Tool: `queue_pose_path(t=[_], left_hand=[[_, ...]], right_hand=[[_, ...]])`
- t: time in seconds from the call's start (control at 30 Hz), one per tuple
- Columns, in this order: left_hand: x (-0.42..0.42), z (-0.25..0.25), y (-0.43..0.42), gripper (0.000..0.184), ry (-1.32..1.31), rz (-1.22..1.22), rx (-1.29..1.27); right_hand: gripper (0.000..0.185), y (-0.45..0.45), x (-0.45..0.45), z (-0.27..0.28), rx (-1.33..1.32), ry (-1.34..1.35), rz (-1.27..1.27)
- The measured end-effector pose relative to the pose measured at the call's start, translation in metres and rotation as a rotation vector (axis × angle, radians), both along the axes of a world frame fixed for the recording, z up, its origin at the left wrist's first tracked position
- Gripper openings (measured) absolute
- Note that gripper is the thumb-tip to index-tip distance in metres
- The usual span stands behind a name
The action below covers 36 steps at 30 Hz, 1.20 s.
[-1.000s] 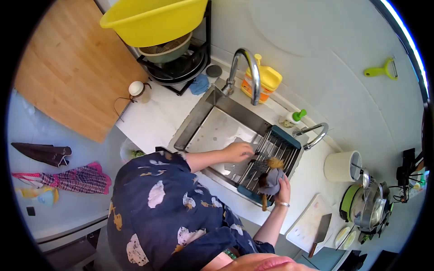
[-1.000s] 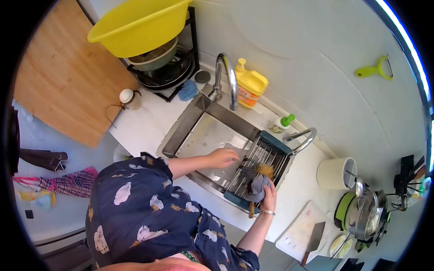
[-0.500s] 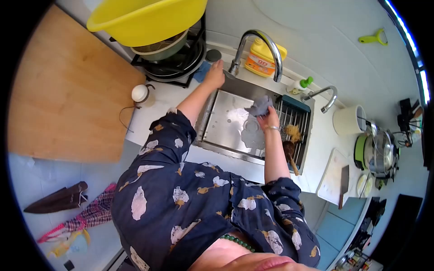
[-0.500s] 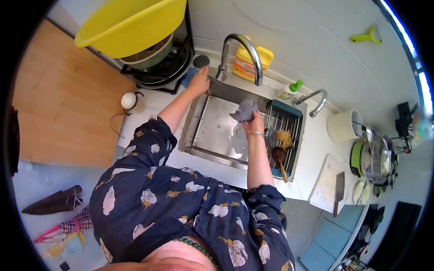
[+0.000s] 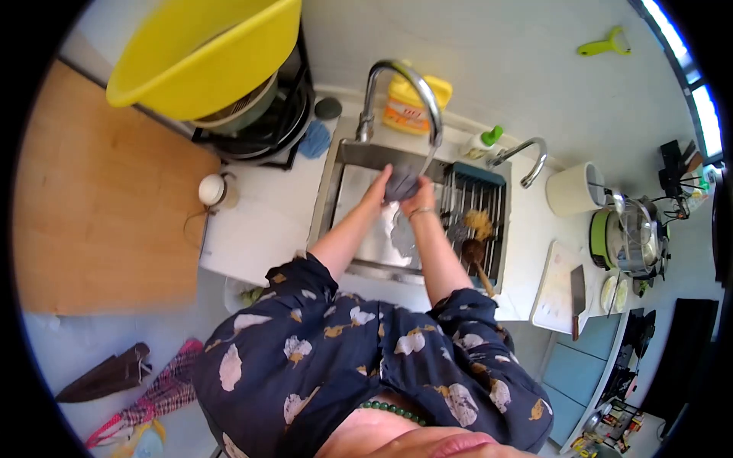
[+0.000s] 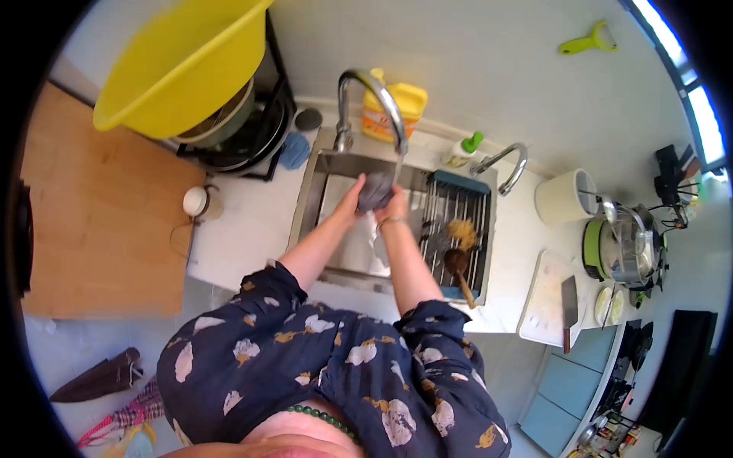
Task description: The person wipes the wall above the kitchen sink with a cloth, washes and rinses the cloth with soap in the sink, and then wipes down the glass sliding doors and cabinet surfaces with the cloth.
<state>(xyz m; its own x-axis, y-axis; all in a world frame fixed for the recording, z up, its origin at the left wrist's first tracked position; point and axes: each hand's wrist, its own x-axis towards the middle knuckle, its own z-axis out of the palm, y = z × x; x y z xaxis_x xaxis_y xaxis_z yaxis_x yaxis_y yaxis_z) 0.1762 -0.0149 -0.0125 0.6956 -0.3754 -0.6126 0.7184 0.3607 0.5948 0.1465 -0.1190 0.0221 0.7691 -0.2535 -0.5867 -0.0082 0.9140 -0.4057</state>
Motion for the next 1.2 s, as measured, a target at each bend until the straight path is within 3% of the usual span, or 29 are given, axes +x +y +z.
queue_pose_path(t=[0.03,0.07,0.1,0.13,0.23,0.3,0.33,0.4,0.47,0.5,0.53,0.6,0.67,0.7,0.73,0.8,0.87,0.97,1.03,1.1,1.17,1.2], left_hand=[[-0.005,0.007,-0.007,0.043,0.140,0.046,-0.362],[0.000,-0.027,-0.031,0.038,-0.018,0.224,-0.419],[-0.016,0.005,-0.035,0.029,-0.184,0.231,-0.199],[-0.032,0.040,-0.036,0.032,-0.245,0.152,-0.066],[-0.043,0.039,-0.050,0.034,-0.423,-0.001,0.074],[-0.034,0.032,-0.047,0.037,-0.417,0.108,0.226],[-0.014,-0.015,-0.052,0.032,-0.472,0.220,0.345],[-0.013,-0.009,-0.037,0.033,-0.157,0.258,0.031],[-0.042,0.017,-0.043,0.033,-0.178,0.223,-0.033],[-0.047,-0.032,-0.051,0.040,-0.461,0.092,0.076],[-0.066,0.017,-0.047,0.038,-0.398,0.035,0.096],[-0.069,0.015,-0.053,0.038,-0.489,0.055,0.143],[-0.049,0.014,-0.044,0.039,-0.776,-0.025,0.431],[-0.035,0.026,-0.034,0.039,-0.747,-0.048,0.411],[-0.024,0.011,-0.033,0.039,-0.733,-0.048,0.415],[-0.017,-0.032,-0.033,0.039,-0.631,-0.055,0.167],[-0.047,-0.012,-0.035,0.037,-0.737,-0.025,0.205],[-0.059,0.004,-0.031,0.026,-1.416,0.041,0.789],[-0.041,0.004,-0.026,0.024,-1.350,-0.043,0.703],[-0.029,-0.012,-0.027,0.021,-1.268,-0.142,0.610],[-0.022,-0.031,-0.039,0.048,-0.572,-0.225,0.270],[-0.025,-0.032,-0.041,0.048,-0.561,-0.236,0.270]], right_hand=[[0.023,0.003,0.000,-0.007,-0.063,0.000,-0.002],[0.022,-0.003,0.008,-0.032,-0.175,0.155,-0.056],[0.020,0.001,0.001,-0.005,-0.252,0.133,-0.047],[0.025,-0.020,0.006,-0.045,-0.537,0.119,0.046],[0.033,-0.006,-0.006,-0.039,-0.554,0.191,-0.105],[0.037,0.006,-0.018,-0.041,-0.571,0.189,0.110],[0.034,0.020,-0.023,-0.041,-0.585,0.165,0.073],[0.030,0.020,-0.023,-0.054,-0.625,0.103,0.117],[0.027,0.005,-0.016,-0.050,-0.438,0.105,0.022],[0.027,-0.022,-0.008,-0.079,-0.883,0.040,0.190],[0.031,-0.021,-0.012,-0.057,-0.750,0.173,0.111],[0.034,-0.025,-0.015,-0.083,-0.444,0.095,0.080],[0.034,0.004,-0.029,-0.054,-0.305,0.073,0.140],[0.033,0.016,-0.035,-0.043,-0.163,0.045,0.185],[0.033,0.017,-0.036,-0.047,-0.158,0.058,0.190],[0.030,0.013,-0.029,-0.055,-0.244,-0.037,0.083],[0.031,-0.008,-0.017,-0.034,-0.154,-0.034,0.036],[0.030,-0.017,-0.009,-0.041,-0.015,0.108,0.145],[0.039,-0.011,-0.013,-0.081,0.009,-0.048,0.267],[0.035,-0.002,-0.017,-0.069,-0.019,0.120,0.267],[0.032,0.005,-0.020,-0.046,-0.056,0.272,0.279],[0.035,0.009,-0.019,-0.035,-0.116,0.279,0.210]])
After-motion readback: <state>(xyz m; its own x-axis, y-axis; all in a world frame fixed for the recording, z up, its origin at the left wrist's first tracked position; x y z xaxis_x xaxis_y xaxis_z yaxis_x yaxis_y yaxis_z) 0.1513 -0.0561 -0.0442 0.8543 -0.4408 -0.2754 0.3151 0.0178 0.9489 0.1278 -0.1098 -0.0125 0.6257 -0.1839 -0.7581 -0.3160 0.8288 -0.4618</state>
